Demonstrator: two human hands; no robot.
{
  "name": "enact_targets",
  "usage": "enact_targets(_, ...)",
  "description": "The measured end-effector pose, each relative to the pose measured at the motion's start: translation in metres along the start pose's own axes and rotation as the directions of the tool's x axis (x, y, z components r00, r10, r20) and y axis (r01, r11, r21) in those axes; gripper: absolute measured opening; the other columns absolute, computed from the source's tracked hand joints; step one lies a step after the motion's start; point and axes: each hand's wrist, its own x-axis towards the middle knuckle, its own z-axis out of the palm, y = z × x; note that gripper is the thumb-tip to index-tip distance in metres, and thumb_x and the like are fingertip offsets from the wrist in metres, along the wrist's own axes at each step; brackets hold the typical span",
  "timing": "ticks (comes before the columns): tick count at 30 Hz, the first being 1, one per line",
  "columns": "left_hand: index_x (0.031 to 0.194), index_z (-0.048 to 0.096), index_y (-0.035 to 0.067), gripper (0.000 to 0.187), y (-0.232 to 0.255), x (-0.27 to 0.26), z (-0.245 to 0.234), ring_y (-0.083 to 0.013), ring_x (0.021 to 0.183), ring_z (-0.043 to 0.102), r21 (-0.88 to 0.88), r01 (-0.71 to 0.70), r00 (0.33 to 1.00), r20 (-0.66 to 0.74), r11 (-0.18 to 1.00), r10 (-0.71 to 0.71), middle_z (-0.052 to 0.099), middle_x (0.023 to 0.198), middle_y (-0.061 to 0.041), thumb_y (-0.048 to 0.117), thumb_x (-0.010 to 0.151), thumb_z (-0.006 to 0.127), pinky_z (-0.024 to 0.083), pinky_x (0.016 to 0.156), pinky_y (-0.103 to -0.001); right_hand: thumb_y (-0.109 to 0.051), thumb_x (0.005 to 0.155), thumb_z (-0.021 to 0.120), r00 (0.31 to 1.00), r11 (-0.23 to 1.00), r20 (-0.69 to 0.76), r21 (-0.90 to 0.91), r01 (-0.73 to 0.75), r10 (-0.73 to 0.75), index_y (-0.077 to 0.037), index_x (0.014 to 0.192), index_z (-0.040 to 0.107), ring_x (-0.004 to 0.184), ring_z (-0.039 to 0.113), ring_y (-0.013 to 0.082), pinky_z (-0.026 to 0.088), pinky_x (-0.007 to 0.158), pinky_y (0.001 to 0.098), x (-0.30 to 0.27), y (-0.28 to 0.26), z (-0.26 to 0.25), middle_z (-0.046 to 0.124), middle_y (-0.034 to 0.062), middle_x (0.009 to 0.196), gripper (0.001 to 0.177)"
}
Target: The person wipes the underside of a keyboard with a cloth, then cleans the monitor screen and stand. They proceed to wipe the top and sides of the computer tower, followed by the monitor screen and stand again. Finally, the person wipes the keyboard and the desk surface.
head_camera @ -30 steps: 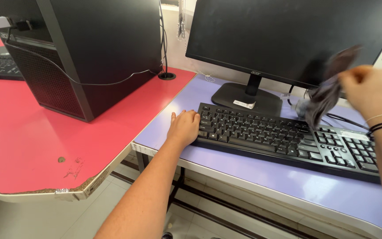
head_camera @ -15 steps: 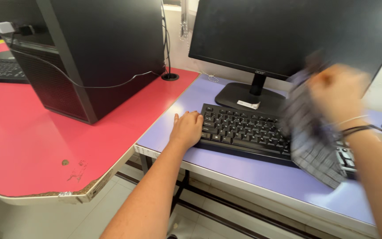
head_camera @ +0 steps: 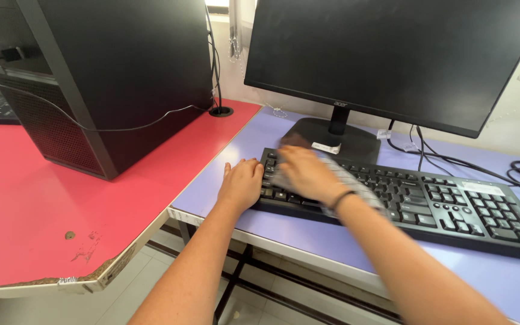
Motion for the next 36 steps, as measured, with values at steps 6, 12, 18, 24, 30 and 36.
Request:
enact_targets(6, 0.117, 0.069, 0.005, 0.041, -0.005, 0.003, 0.002, -0.038, 0.136, 0.049, 0.011, -0.005, 1.0, -0.013, 1.0, 0.005, 0.066, 0.125, -0.021, 0.027, 0.103, 0.037, 0.019, 0.122, -0.058, -0.024, 0.099, 0.053, 0.998, 0.999, -0.035, 0.025, 0.045, -0.044, -0.009, 0.13, 0.066, 0.124, 0.055, 0.0381, 0.044, 0.108, 0.0455, 0.025, -0.045, 0.004, 0.062, 0.0141, 0.136, 0.036)
enact_targets(12, 0.111, 0.071, 0.006, 0.044, 0.0, 0.0, -0.003, -0.0366, 0.135, 0.051, -0.01, 0.027, 0.999, 0.02, 1.0, -0.027, 0.069, 0.121, -0.018, 0.029, 0.102, 0.034, 0.018, 0.123, -0.057, -0.03, 0.096, 0.057, 0.995, 0.962, -0.031, -0.252, -0.1, 0.096, -0.008, 0.121, 0.066, 0.109, 0.058, 0.0383, 0.048, 0.095, 0.05, -0.016, -0.025, -0.053, 0.062, 0.0175, 0.119, 0.035)
enact_targets(18, 0.111, 0.07, 0.006, 0.043, -0.002, 0.001, 0.0, -0.037, 0.128, 0.055, 0.024, -0.007, 1.0, -0.015, 1.0, 0.007, 0.068, 0.119, -0.019, 0.03, 0.103, 0.035, 0.019, 0.122, -0.059, -0.028, 0.096, 0.056, 0.962, 0.919, 0.034, -0.307, -0.249, 0.272, -0.006, 0.118, 0.068, 0.108, 0.06, 0.0359, 0.047, 0.098, 0.0487, -0.105, 0.063, -0.125, 0.065, 0.0174, 0.109, 0.034)
enact_targets(24, 0.107, 0.07, 0.005, 0.044, -0.004, 0.002, 0.003, -0.0375, 0.126, 0.055, 0.01, -0.03, 0.999, -0.04, 0.999, 0.031, 0.069, 0.115, -0.019, 0.029, 0.102, 0.034, 0.019, 0.12, -0.061, -0.036, 0.095, 0.06, 0.904, 0.792, -0.097, -0.45, -0.413, 0.416, -0.013, 0.126, 0.069, 0.115, 0.056, 0.0426, 0.044, 0.103, 0.0507, -0.199, 0.153, -0.177, 0.063, 0.0212, 0.123, 0.039)
enact_targets(30, 0.105, 0.071, 0.005, 0.044, 0.0, 0.0, 0.0, -0.0359, 0.127, 0.055, -0.025, -0.009, 1.0, -0.03, 1.0, 0.008, 0.07, 0.114, -0.019, 0.028, 0.102, 0.034, 0.017, 0.122, -0.06, -0.035, 0.097, 0.058, 0.925, 0.842, -0.049, -0.397, -0.365, 0.377, -0.013, 0.126, 0.067, 0.118, 0.057, 0.0397, 0.044, 0.105, 0.049, -0.171, 0.136, -0.153, 0.063, 0.0195, 0.121, 0.038)
enact_targets(36, 0.105, 0.071, 0.004, 0.042, 0.004, -0.003, -0.003, -0.0357, 0.126, 0.056, -0.036, -0.012, 0.999, -0.037, 0.999, 0.01, 0.07, 0.115, -0.018, 0.027, 0.101, 0.036, 0.017, 0.122, -0.061, -0.028, 0.098, 0.052, 0.968, 0.963, 0.085, -0.152, -0.221, 0.235, -0.013, 0.127, 0.067, 0.119, 0.053, 0.0338, 0.042, 0.106, 0.0449, -0.079, 0.042, -0.099, 0.06, 0.0158, 0.121, 0.036)
